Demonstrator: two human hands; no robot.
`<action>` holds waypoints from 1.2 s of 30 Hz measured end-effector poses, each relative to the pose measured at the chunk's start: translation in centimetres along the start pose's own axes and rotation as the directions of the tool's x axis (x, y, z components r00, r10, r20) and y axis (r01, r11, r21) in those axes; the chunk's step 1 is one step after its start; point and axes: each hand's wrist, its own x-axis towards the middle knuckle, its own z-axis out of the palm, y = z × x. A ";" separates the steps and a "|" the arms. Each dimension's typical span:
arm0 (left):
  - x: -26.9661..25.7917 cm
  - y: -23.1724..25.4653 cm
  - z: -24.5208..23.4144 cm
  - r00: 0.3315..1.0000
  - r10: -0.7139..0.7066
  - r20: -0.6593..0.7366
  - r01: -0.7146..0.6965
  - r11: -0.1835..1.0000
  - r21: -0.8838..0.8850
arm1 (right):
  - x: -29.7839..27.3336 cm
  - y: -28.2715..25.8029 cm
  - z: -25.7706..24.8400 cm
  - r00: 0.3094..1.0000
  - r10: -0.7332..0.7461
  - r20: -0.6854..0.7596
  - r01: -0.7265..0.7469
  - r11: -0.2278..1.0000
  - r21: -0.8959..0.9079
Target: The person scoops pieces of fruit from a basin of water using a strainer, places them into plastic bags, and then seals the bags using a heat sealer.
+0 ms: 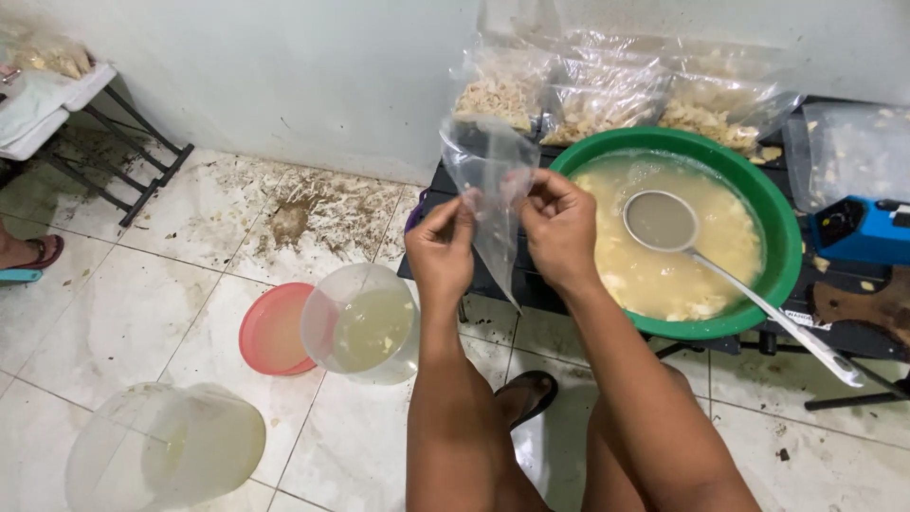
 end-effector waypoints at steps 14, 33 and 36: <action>1.0 -1.2 0.9 0.968 0.096 -0.231 -0.076 0.993 0.094 | 0.8 -3.3 -3.0 0.996 -0.060 0.073 0.070 0.987 -0.147; 0.1 -3.5 2.7 0.969 -0.076 -0.237 0.039 0.987 -0.155 | -1.3 1.6 -3.3 0.990 -0.048 0.130 0.085 0.953 -0.291; 0.1 -2.0 1.6 0.987 -0.122 -0.100 0.107 0.984 -0.144 | -0.3 2.9 -3.7 0.997 -0.049 0.055 0.059 0.977 -0.205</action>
